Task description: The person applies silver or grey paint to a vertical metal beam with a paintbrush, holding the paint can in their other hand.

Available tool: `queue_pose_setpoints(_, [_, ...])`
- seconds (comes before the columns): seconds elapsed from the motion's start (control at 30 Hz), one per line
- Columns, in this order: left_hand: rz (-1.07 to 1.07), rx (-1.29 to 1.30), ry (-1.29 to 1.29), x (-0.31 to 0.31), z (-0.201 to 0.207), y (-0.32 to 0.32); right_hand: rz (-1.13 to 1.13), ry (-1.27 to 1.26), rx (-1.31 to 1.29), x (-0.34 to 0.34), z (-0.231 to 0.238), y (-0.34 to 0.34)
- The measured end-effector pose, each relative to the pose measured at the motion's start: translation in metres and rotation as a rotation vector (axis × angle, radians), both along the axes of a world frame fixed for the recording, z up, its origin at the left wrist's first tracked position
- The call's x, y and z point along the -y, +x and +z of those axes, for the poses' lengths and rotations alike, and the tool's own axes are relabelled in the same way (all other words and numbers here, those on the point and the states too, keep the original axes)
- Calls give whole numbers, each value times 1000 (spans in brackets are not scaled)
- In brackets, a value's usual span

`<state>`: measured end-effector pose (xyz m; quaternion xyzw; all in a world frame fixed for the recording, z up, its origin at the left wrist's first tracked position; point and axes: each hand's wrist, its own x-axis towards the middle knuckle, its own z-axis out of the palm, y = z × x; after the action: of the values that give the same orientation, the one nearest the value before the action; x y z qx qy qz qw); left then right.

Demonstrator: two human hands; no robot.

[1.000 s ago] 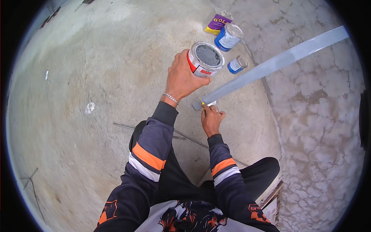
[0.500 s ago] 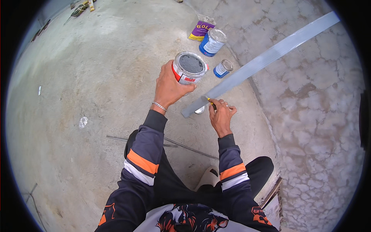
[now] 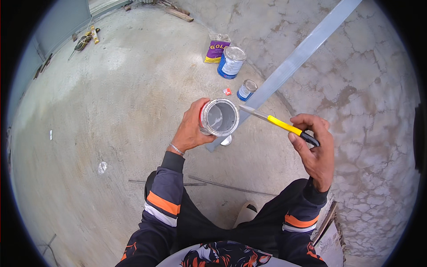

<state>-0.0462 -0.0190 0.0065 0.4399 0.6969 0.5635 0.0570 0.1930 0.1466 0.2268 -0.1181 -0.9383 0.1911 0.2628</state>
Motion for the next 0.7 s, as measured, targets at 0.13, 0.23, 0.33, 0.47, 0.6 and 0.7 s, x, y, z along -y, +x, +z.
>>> queue_pose_setpoints(0.13, [-98, -77, -50, -5, 1, 8, 220, 172, 272, 6, -15, -12])
queue_pose_setpoints(0.23, [-113, -126, -61, -8, 2, 15, 316, 256, 326, 0, -49, -36])
queue_pose_setpoints(0.33, [-131, -132, -60, -12, 5, 21, 310, 251, 487, -8, -73, -48])
queue_pose_setpoints(0.47, [-138, -142, -49, -13, 8, 23, 350, 193, 306, -17, -81, -41])
queue_pose_setpoints(0.6, [-127, -128, -67, -18, 8, 26, 269, 74, 286, -20, -84, -29])
queue_pose_setpoints(0.7, [-112, -137, -68, -25, 6, 31, 223, -88, 261, -24, -92, -13])
